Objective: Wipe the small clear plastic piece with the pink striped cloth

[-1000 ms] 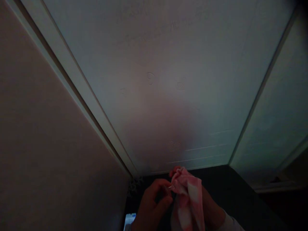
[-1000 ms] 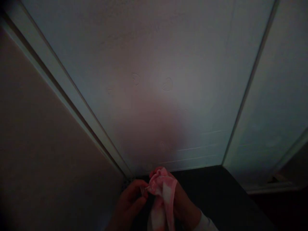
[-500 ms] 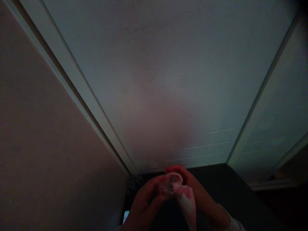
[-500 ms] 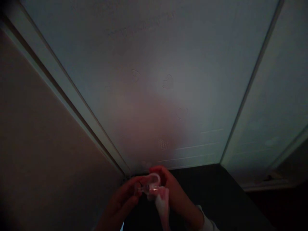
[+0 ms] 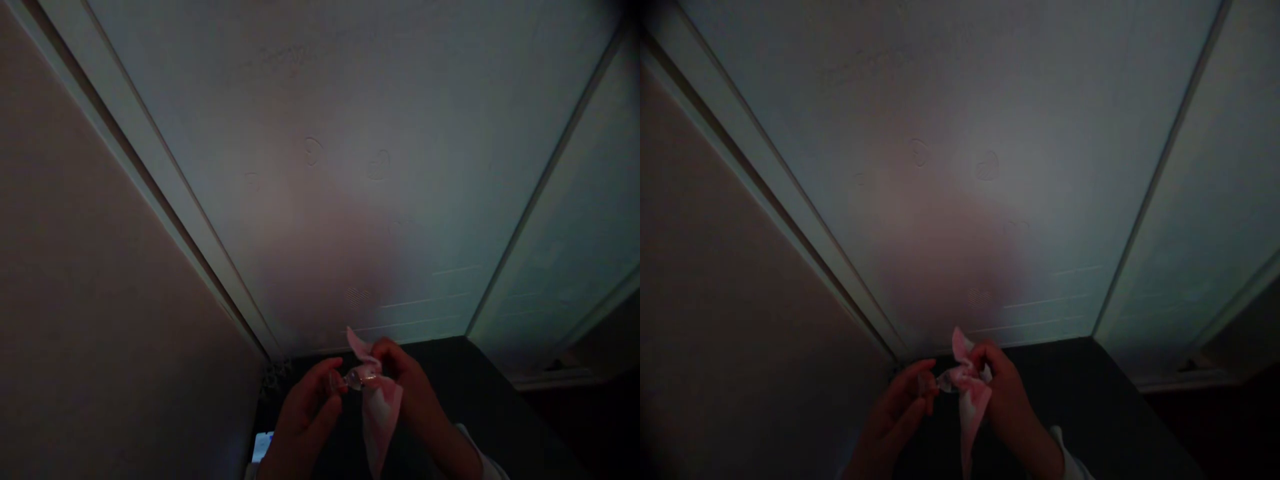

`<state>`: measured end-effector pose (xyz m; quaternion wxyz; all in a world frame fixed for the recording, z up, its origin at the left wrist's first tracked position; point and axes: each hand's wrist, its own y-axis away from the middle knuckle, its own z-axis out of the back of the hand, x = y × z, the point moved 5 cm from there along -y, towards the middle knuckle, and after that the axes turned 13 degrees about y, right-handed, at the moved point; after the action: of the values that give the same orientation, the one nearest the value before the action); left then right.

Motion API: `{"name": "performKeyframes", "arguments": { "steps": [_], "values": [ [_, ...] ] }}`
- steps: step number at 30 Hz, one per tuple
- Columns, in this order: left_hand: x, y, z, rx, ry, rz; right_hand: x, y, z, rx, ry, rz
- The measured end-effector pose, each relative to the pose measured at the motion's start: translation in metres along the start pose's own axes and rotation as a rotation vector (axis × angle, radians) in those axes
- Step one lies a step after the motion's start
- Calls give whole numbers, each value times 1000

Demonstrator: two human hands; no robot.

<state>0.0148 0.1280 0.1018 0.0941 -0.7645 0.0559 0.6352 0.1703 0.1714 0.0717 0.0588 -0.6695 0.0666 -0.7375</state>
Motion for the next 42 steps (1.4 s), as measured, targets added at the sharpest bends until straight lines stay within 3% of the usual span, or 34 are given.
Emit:
{"name": "performKeyframes", "arguments": {
  "steps": [11, 17, 21, 26, 30, 37, 42],
  "values": [
    [4, 2, 0, 31, 132, -35, 11, 9, -2, 38, -183, -24],
    [-3, 1, -4, 82, 226, -64, 22, 13, 3, 126, -90, 161],
    [0, 1, -3, 76, 225, -21, 28, 16, 2, 188, -3, 286],
    [1, 0, 0, 156, 197, -22, 35, 16, -2, 245, 23, 465],
    [1, 0, 4, 164, 146, 0, 41, 19, -6, 302, 181, 577],
    [3, -5, 8, 110, 170, 53, 45, 25, -10, 210, 389, 733],
    [5, -10, 12, -25, 96, 74, 40, 22, -13, 209, 419, 748]
  ]
}}
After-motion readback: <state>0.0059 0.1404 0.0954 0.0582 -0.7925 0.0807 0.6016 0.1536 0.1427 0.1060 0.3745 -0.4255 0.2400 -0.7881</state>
